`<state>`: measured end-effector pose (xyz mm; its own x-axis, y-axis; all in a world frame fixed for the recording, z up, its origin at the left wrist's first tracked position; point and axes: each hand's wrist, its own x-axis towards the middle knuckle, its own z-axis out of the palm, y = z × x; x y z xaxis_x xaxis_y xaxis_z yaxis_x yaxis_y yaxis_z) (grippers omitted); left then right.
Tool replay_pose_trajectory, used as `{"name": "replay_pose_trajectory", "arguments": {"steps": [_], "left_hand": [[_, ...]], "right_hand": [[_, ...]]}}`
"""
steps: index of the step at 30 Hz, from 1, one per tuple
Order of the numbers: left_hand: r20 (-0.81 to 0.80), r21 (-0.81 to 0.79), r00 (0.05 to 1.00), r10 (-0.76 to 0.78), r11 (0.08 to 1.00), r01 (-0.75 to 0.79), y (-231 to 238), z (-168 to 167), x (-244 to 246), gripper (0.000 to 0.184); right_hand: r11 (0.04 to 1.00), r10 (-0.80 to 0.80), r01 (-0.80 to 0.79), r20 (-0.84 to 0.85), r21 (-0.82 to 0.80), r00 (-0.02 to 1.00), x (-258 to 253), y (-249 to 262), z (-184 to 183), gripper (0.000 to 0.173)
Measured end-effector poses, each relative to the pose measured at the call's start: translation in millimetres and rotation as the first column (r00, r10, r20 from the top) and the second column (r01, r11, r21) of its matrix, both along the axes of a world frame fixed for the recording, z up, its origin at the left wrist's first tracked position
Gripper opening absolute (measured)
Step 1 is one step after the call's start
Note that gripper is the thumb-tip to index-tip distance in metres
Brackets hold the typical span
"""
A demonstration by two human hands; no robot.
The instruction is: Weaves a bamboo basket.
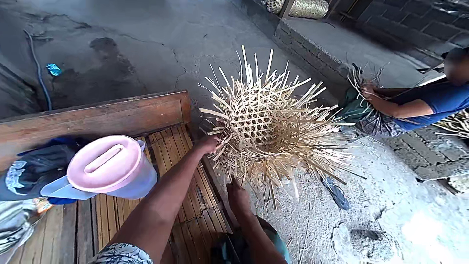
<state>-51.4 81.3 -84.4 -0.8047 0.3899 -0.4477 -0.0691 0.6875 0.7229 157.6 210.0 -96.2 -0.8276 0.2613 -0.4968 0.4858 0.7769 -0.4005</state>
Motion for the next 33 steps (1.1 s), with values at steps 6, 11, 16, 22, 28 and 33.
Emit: {"name": "replay_pose_trajectory", "arguments": {"steps": [6, 11, 16, 22, 28, 33], "left_hand": [[0.203, 0.619, 0.87, 0.449, 0.629, -0.47, -67, 9, 87, 0.024], [0.227, 0.811, 0.733, 0.641, 0.293, -0.507, -86, 39, 156, 0.02], [0.019, 0.899, 0.797, 0.604, 0.338, -0.278, -78, 75, 198, 0.033], [-0.153, 0.924, 0.937, 0.314, 0.381, 0.023, -43, 87, 239, 0.024], [-0.045, 0.926, 0.952, -0.302, 0.346, 0.153, 54, 70, 262, 0.009], [-0.167, 0.913, 0.596, -0.786, 0.104, 0.394, 143, 81, 348, 0.015]], "right_hand": [[0.945, 0.288, -0.206, -0.348, 0.254, 0.892, 154, 45, 12, 0.046], [0.837, 0.542, -0.43, -0.409, 0.338, 0.734, 218, 45, 3, 0.039], [0.831, 0.55, -0.398, -0.474, 0.387, 0.687, 251, 42, 28, 0.032], [0.925, 0.042, 0.148, -0.481, 0.349, 0.876, 379, 76, 69, 0.039], [0.495, -0.792, 0.82, -0.239, 0.288, 0.562, 563, 16, 62, 0.042], [0.169, -0.983, 0.952, -0.024, 0.255, 0.181, 642, -92, 10, 0.044]]}}
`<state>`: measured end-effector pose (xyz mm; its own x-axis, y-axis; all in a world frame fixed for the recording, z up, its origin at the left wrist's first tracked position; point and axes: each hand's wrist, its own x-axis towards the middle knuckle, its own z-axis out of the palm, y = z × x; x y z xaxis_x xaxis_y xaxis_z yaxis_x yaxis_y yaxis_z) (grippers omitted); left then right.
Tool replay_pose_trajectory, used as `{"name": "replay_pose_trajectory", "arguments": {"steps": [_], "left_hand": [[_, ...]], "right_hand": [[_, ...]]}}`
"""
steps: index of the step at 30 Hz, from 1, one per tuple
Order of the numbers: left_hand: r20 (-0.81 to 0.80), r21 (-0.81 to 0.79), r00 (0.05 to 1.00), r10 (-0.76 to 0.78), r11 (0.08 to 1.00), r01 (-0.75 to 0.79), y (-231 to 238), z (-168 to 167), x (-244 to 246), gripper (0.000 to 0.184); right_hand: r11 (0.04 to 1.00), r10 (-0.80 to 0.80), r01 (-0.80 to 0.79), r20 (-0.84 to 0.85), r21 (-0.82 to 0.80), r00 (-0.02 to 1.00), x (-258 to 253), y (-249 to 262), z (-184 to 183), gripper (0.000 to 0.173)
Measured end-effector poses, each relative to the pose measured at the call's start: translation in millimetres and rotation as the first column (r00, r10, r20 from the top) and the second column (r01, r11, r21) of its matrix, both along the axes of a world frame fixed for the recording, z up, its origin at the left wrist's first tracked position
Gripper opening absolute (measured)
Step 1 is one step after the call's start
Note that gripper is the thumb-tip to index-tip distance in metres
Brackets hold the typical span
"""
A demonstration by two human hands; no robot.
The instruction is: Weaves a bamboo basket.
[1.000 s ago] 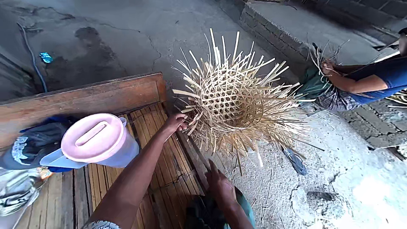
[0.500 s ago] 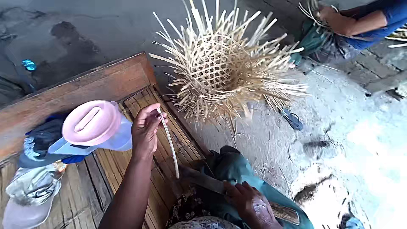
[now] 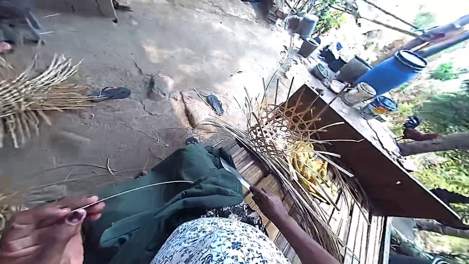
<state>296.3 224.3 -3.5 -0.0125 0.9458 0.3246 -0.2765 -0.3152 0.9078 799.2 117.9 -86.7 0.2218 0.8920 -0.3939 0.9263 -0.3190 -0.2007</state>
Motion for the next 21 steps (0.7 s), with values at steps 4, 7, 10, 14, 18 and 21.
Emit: {"name": "replay_pose_trajectory", "arguments": {"steps": [4, 7, 10, 14, 18, 21], "left_hand": [[-0.261, 0.08, 0.931, -0.254, 0.956, 0.283, 26, 12, 83, 0.015], [-0.41, 0.149, 0.844, -0.345, 0.888, 0.435, 32, 9, 134, 0.011], [-0.384, 0.105, 0.785, -0.486, 0.822, 0.56, 30, 3, 172, 0.008], [-0.339, 0.038, 0.802, -0.491, 0.845, 0.533, 21, -17, 193, 0.017], [-0.364, -0.108, 0.871, -0.33, 0.944, 0.312, 24, -27, 160, 0.039], [-0.29, -0.186, 0.932, -0.215, 0.968, 0.166, 32, -29, 127, 0.026]], "right_hand": [[0.992, -0.125, 0.125, -0.058, 0.006, 0.99, -12, -32, -5, 0.033], [0.849, 0.042, 0.073, -0.205, 0.524, 0.978, -50, -7, 30, 0.03], [0.714, 0.371, -0.064, -0.299, 0.697, 0.879, -83, 34, 61, 0.056], [0.863, 0.339, -0.028, -0.536, 0.505, 0.773, -87, 65, 56, 0.033], [0.817, -0.191, 0.389, -0.437, 0.426, 0.879, -27, 74, 12, 0.036], [0.688, -0.286, 0.403, -0.284, 0.604, 0.915, 27, 70, -22, 0.056]]}}
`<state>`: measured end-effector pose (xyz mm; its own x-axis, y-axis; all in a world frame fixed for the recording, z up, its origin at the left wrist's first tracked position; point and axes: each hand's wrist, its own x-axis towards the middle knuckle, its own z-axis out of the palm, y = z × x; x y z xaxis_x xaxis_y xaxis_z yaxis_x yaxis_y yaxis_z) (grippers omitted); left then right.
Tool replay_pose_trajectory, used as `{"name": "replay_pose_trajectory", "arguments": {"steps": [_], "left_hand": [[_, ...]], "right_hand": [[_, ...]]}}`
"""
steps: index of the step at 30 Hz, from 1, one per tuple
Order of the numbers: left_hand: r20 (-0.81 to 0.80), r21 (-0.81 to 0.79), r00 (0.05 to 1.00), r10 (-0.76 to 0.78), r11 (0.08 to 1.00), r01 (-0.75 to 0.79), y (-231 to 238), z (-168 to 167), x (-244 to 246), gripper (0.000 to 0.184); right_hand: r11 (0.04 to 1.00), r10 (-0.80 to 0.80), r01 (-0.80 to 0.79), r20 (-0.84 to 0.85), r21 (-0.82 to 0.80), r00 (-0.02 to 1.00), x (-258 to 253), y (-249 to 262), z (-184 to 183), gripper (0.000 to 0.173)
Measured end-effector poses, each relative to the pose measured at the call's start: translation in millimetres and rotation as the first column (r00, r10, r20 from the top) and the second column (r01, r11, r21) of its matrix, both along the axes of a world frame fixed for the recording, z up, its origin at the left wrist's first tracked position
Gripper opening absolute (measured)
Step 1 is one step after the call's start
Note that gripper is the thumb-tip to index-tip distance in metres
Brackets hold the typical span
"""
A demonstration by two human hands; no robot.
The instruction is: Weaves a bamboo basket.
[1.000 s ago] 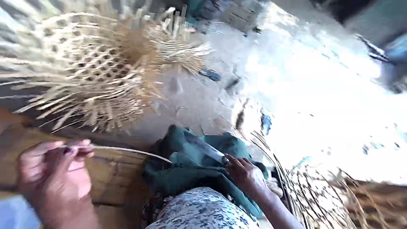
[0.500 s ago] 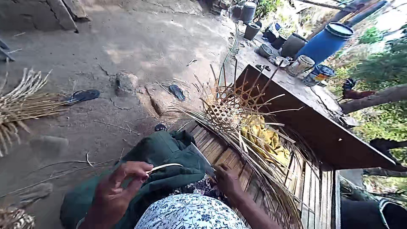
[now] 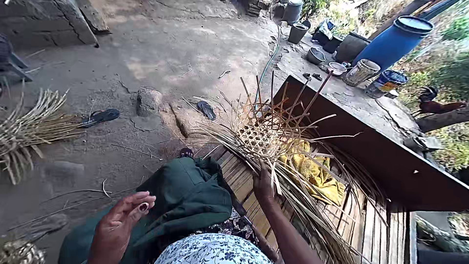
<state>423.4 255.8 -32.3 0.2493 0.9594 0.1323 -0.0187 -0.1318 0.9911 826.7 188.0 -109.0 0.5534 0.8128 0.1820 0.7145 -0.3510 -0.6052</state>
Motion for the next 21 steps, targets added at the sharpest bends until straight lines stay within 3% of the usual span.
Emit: {"name": "replay_pose_trajectory", "arguments": {"steps": [4, 8, 10, 13, 15, 18, 21], "left_hand": [[0.025, -0.052, 0.993, 0.117, 0.992, -0.116, 2, -1, -19, 0.022], [0.006, -0.068, 0.993, 0.117, 0.991, -0.116, -2, 4, -15, 0.022], [-0.019, -0.069, 0.994, 0.106, 0.992, -0.107, -4, 9, -15, 0.022], [-0.071, -0.057, 0.991, 0.109, 0.992, -0.113, -6, 21, -18, 0.022], [-0.136, -0.006, 0.983, 0.123, 0.992, -0.124, -5, 34, -20, 0.021], [-0.286, 0.252, 0.949, 0.134, 0.966, -0.06, -5, 57, -18, 0.02], [-0.436, 0.572, 0.886, 0.161, 0.809, 0.134, -9, 94, 9, 0.021]], "right_hand": [[0.998, -0.042, 0.049, 0.132, -0.045, 0.99, 29, 14, -16, 0.068], [0.993, -0.083, 0.093, 0.122, -0.077, 0.989, 40, 45, -12, 0.046], [0.984, -0.112, 0.128, 0.125, -0.124, 0.986, 40, 54, 20, 0.036], [0.99, -0.134, 0.141, 0.274, -0.005, 0.952, 52, 71, 70, 0.031], [0.99, -0.131, 0.14, 0.289, -0.01, 0.948, 59, 82, 107, 0.03], [0.999, -0.007, -0.002, 0.227, 0.041, 0.974, 44, 84, 172, 0.025], [0.969, 0.236, -0.244, 0.137, 0.045, 0.962, 13, 80, 226, 0.02]]}}
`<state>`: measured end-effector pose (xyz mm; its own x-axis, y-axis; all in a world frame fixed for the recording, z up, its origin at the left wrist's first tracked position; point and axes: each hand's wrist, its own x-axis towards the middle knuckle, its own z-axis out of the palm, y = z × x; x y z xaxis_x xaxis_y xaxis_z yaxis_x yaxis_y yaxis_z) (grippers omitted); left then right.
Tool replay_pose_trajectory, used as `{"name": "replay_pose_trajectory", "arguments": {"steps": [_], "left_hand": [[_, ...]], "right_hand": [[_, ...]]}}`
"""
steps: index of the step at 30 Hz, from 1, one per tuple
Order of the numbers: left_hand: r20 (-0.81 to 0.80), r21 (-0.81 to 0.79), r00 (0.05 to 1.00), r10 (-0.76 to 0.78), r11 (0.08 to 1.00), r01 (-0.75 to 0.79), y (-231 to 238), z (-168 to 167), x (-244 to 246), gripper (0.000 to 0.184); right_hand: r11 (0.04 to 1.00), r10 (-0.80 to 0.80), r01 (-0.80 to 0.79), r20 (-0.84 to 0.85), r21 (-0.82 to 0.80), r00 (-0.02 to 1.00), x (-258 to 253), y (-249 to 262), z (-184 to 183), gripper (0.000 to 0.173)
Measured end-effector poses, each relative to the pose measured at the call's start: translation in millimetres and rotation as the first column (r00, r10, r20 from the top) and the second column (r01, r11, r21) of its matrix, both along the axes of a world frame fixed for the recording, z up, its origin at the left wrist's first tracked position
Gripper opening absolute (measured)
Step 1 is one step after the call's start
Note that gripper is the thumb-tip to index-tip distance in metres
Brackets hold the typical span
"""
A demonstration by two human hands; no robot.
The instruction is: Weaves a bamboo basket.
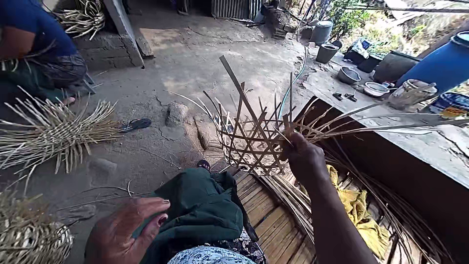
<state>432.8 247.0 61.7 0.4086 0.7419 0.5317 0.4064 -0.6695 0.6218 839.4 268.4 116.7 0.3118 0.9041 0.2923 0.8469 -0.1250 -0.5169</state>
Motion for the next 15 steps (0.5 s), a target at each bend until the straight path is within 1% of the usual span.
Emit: {"name": "replay_pose_trajectory", "arguments": {"steps": [2, 4, 6, 9, 10, 11, 12, 13, 14, 15], "left_hand": [[-0.06, 0.254, 0.997, -0.046, 0.965, 0.06, -2, 17, 30, 0.019], [-0.088, 0.445, 0.995, -0.045, 0.892, 0.08, -2, 30, 60, 0.016], [-0.143, 0.556, 0.989, 0.028, 0.83, 0.057, 4, 39, 79, 0.016], [-0.184, 0.614, 0.949, 0.254, 0.784, -0.091, 23, 35, 82, 0.022], [-0.197, 0.617, 0.928, 0.317, 0.775, -0.133, 28, 30, 78, 0.025], [-0.215, 0.618, 0.902, 0.373, 0.767, -0.171, 32, 25, 72, 0.027], [-0.23, 0.612, 0.881, 0.413, 0.766, -0.199, 35, 22, 64, 0.029], [-0.232, 0.59, 0.871, 0.432, 0.775, -0.227, 38, 23, 55, 0.031], [-0.224, 0.559, 0.867, 0.445, 0.787, -0.26, 40, 27, 45, 0.034], [-0.214, 0.526, 0.86, 0.463, 0.797, -0.297, 40, 31, 34, 0.038]], "right_hand": [[0.985, 0.151, -0.155, -0.057, -0.081, 0.987, -27, 1, 27, 0.016], [0.939, 0.293, -0.31, -0.124, -0.15, 0.948, -53, 5, 45, 0.015], [0.866, 0.415, -0.449, -0.185, -0.218, 0.891, -73, 12, 55, 0.017], [0.727, 0.56, -0.63, -0.293, -0.275, 0.775, -97, 27, 51, 0.019], [0.7, 0.594, -0.667, -0.31, -0.257, 0.742, -102, 31, 43, 0.021], [0.69, 0.629, -0.698, -0.317, -0.192, 0.71, -104, 31, 34, 0.03], [0.69, 0.674, -0.72, -0.291, -0.08, 0.679, -104, 28, 24, 0.045], [0.679, 0.723, -0.732, -0.23, 0.062, 0.651, -100, 25, 16, 0.055], [0.666, 0.746, -0.725, -0.179, 0.175, 0.642, -94, 23, 12, 0.059], [0.658, 0.752, -0.712, -0.162, 0.245, 0.639, -88, 21, 11, 0.058]]}}
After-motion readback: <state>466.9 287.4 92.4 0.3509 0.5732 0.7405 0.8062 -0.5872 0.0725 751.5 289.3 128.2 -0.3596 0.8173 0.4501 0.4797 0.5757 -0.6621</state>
